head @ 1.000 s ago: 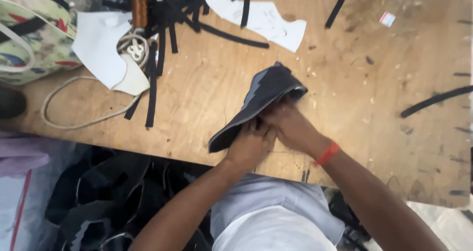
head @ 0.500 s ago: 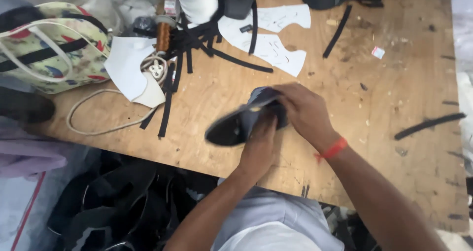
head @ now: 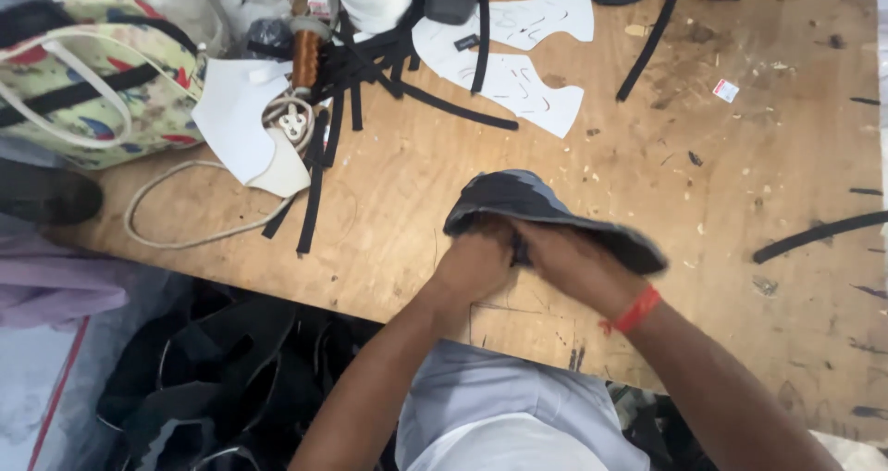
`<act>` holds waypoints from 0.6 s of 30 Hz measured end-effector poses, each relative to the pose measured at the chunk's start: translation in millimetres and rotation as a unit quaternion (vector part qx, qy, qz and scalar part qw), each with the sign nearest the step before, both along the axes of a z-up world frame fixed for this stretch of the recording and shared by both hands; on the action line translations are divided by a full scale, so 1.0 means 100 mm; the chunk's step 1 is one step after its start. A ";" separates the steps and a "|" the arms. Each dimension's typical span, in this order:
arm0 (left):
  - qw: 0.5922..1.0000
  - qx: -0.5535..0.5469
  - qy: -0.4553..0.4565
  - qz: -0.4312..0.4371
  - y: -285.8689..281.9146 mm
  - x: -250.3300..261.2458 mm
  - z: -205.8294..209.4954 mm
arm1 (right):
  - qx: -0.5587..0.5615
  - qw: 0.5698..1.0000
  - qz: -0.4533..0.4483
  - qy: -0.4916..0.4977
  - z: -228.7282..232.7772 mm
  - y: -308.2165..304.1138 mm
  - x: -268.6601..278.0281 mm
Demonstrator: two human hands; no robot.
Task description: The person works at a wooden workbench turning and shaping a black fabric shoe upper, repeatedly folding it and pressing a gray foam lining piece inside to fit it into place. They reposition the upper several times, working the lining along the edges by hand.
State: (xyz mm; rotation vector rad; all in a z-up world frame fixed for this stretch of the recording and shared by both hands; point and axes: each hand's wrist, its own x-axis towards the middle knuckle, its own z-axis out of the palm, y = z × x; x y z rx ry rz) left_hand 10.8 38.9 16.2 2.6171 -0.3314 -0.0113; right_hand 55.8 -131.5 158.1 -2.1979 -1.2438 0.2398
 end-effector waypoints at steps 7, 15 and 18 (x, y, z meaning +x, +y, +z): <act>0.976 -0.190 0.048 0.094 0.15 0.07 0.67 | -0.058 0.991 -0.119 0.020 -0.53 0.10 0.30; 0.989 -0.087 -0.110 0.054 0.15 0.19 -0.21 | -0.019 0.994 -0.079 -0.071 -0.60 -0.18 0.31; 0.993 -0.090 -0.064 0.035 0.18 0.24 -0.47 | -0.010 0.986 -0.072 -0.152 -0.66 -0.11 0.29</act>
